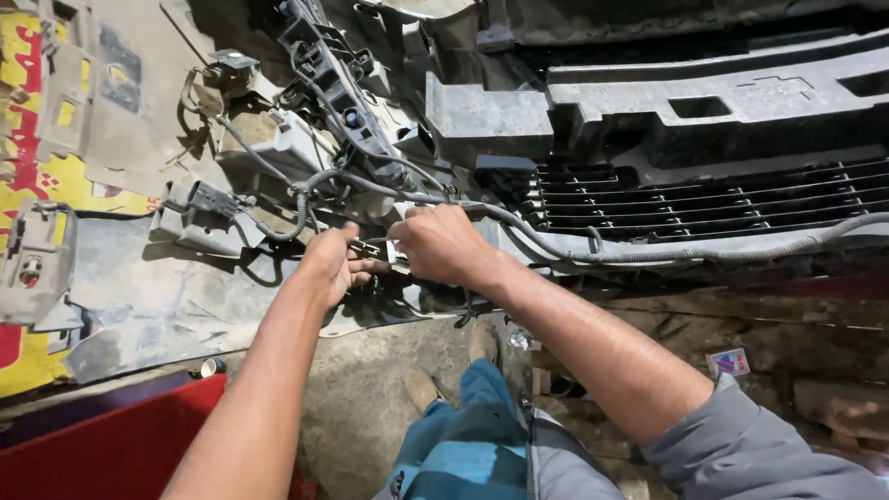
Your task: The person works on the front wiring harness of a vehicle, using a screwdriver to manipulate connectors and a blowtorch to heat a specific section of the wiring. The task involves repeated adjustments and heating of the electrical components.
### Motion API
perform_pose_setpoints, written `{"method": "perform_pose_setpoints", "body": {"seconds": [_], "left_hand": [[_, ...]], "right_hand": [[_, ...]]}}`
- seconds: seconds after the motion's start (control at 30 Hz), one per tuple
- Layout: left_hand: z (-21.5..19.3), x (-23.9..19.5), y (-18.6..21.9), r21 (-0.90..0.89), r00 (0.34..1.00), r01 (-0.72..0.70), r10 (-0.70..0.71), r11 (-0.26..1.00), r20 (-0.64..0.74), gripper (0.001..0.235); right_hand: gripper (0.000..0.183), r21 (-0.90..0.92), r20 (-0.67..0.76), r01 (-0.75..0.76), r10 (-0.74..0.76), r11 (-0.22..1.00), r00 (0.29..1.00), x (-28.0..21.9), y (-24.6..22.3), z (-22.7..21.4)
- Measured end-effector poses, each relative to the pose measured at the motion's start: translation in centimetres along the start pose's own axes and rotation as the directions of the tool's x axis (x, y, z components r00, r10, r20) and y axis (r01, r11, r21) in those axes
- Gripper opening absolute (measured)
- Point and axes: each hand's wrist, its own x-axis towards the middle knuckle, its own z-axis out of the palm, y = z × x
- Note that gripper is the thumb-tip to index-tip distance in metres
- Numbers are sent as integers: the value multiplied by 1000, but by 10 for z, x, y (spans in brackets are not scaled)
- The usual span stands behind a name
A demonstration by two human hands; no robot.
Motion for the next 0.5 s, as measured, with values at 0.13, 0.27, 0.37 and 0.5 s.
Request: {"method": "perform_pose_setpoints", "body": {"seconds": [0.13,0.27,0.37,0.5], "left_hand": [[7,-14,2,-37,1000,2,-3,999,-15,31],[-2,7,-11,-73,1000,-9,7,997,-29,30],[-3,10,-15,-82,1000,2,-4,997,-25,34],[12,-47,6,-37,994,-57,53,998,-93,33]], "right_hand": [[14,13,14,-21,21,1000,1000,9,4,5],[16,42,64,-68,66,997,996,14,0,-1],[19,61,94,-97,91,993,991,15,-4,-4],[19,32,111,-105,101,994,989,18,-3,1]]}}
